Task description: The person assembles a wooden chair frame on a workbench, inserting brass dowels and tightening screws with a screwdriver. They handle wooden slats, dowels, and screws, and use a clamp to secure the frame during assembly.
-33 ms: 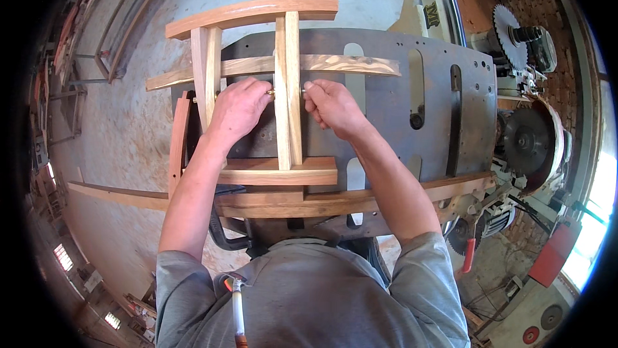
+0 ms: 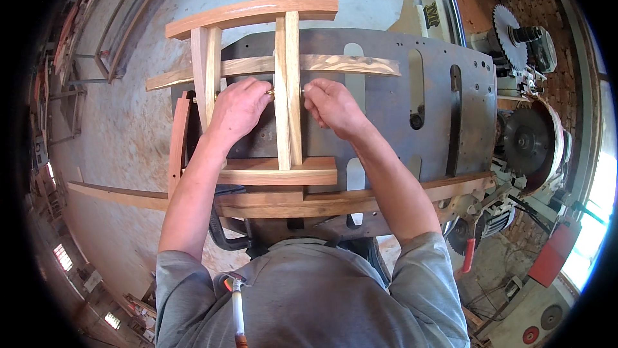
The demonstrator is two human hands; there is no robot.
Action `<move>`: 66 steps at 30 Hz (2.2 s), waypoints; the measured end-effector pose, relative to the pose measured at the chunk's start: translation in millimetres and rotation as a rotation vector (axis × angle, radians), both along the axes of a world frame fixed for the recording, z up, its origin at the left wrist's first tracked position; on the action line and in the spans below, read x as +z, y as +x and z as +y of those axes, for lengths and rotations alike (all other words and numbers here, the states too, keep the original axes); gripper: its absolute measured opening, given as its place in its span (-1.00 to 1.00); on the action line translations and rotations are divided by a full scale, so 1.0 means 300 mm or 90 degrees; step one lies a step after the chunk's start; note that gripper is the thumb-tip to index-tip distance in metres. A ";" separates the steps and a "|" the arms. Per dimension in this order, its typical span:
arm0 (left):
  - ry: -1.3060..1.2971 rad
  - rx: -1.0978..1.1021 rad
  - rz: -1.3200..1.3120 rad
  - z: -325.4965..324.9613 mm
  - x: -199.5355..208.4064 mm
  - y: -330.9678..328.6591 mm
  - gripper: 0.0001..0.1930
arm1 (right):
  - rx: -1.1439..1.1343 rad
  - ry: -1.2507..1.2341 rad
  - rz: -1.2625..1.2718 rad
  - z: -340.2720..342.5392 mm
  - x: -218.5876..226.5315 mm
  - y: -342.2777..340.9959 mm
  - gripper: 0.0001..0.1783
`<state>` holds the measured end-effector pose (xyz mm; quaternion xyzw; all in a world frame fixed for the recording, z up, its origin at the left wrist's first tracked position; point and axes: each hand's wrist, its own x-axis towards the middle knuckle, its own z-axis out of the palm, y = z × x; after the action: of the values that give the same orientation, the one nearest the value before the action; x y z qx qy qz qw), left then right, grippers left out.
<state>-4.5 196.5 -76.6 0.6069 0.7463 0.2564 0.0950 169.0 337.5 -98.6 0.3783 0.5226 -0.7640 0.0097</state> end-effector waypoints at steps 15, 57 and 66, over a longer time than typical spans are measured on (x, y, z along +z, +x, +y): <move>0.006 0.004 -0.015 0.002 0.001 0.000 -0.88 | -0.045 -0.004 0.010 -0.009 0.009 -0.005 -0.86; -0.110 0.015 -0.096 0.013 0.029 -0.015 -0.85 | -0.073 0.061 0.003 -0.040 -0.005 0.000 -0.76; -0.136 0.035 -0.095 0.016 0.029 -0.009 -0.85 | -0.074 0.074 -0.003 -0.032 -0.007 0.008 -0.78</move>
<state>-7.1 201.4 -67.8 0.5521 0.7764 0.2225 0.2073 171.3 328.1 -100.5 0.4101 0.5428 -0.7309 -0.0554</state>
